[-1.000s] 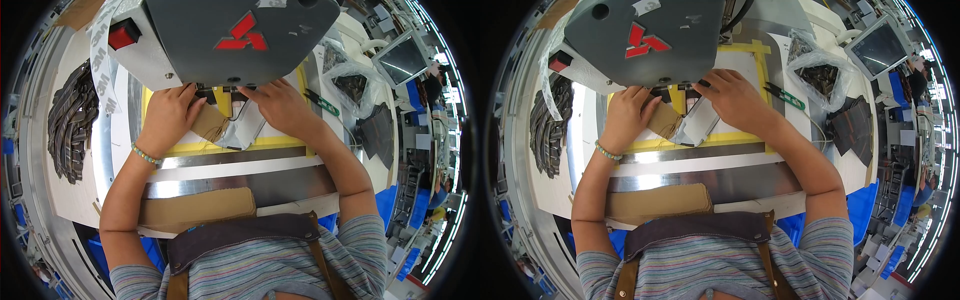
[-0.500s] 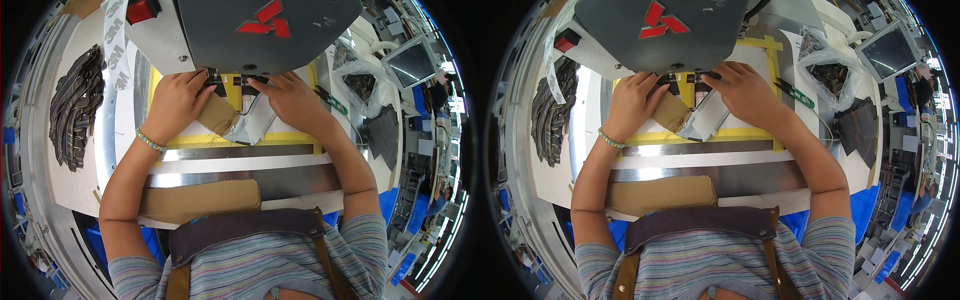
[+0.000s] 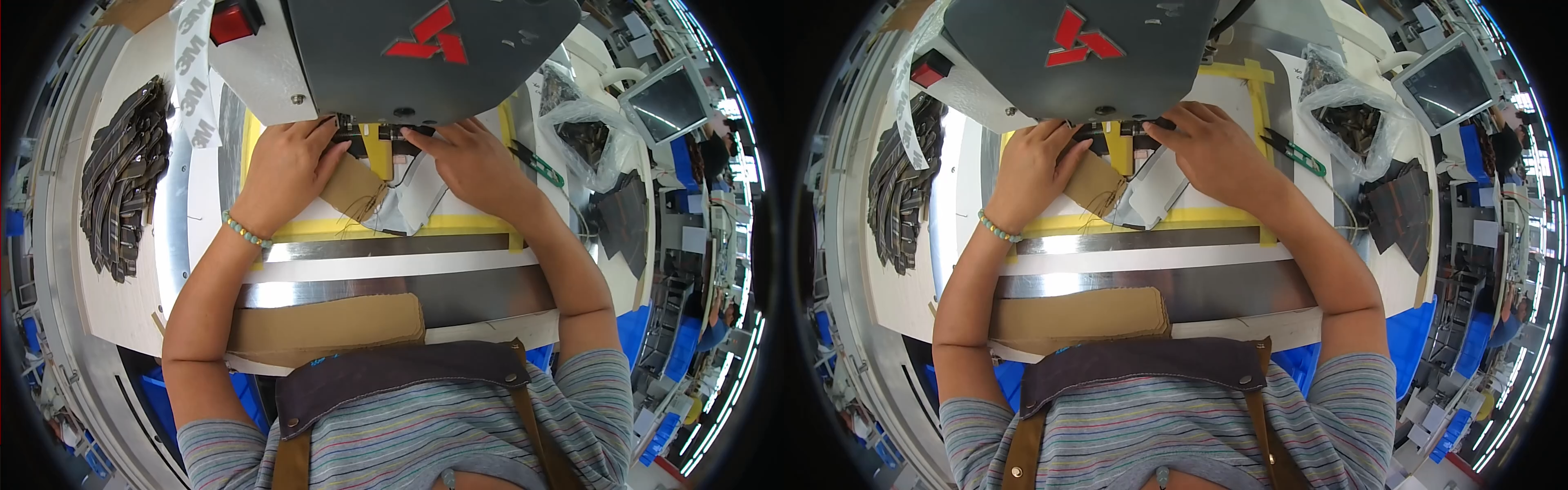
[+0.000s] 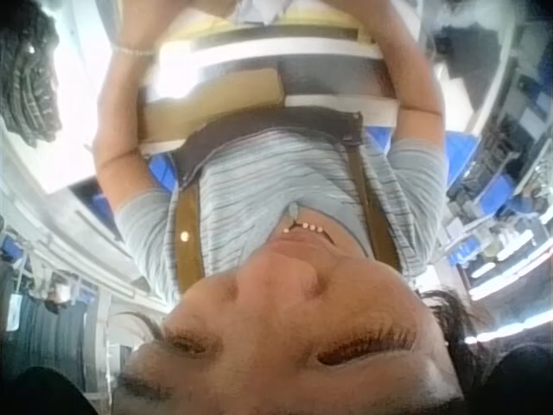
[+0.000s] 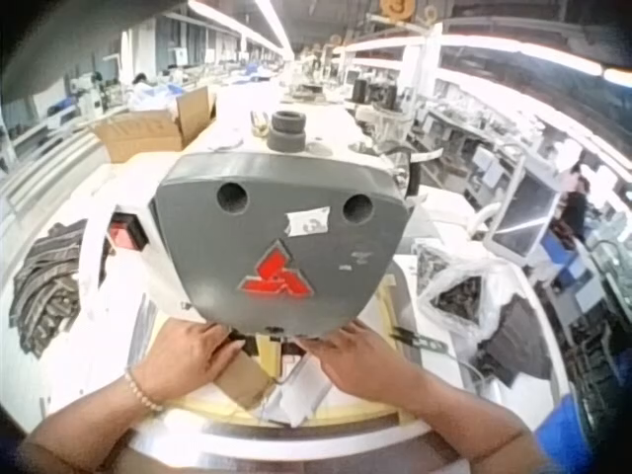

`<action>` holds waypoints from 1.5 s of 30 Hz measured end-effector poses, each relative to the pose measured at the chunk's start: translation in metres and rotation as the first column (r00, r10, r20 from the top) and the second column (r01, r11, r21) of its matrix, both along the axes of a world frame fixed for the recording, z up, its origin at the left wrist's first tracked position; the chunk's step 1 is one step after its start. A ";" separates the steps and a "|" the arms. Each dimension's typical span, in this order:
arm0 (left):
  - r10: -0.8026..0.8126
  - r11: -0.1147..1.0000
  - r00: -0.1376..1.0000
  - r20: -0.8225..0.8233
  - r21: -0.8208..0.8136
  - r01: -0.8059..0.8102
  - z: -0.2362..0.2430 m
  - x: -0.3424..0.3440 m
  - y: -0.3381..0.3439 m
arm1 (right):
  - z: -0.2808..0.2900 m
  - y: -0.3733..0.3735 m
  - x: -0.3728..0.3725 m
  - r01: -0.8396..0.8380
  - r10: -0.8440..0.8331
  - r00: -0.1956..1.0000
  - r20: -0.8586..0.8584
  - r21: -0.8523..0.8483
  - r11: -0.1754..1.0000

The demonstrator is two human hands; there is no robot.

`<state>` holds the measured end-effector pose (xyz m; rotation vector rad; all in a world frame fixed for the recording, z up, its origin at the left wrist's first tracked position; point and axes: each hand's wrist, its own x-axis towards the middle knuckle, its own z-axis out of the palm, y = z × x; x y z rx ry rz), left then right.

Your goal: The recorder uses an industrial sewing machine to stitch together components for leather goods.

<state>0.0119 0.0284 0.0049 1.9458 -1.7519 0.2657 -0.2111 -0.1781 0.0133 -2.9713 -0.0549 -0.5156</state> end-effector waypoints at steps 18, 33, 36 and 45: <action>0.090 0.980 0.955 -0.281 0.194 -0.035 0.017 0.010 -0.018 | 0.030 -0.003 0.003 0.052 -0.054 0.998 -0.027 -0.071 0.996; 0.127 0.807 0.639 -0.759 0.453 0.378 0.062 -0.040 0.049 | 0.063 0.052 -0.060 0.061 0.139 0.949 -0.284 0.596 0.800; 0.165 0.866 0.531 -0.832 0.379 0.326 0.057 -0.048 0.067 | 0.089 0.036 -0.078 0.146 0.005 0.942 -0.334 0.425 0.893; 0.181 0.899 0.337 -0.924 0.294 0.324 0.051 -0.043 0.063 | 0.034 -0.020 -0.108 0.531 -0.549 0.786 -0.284 -0.146 0.835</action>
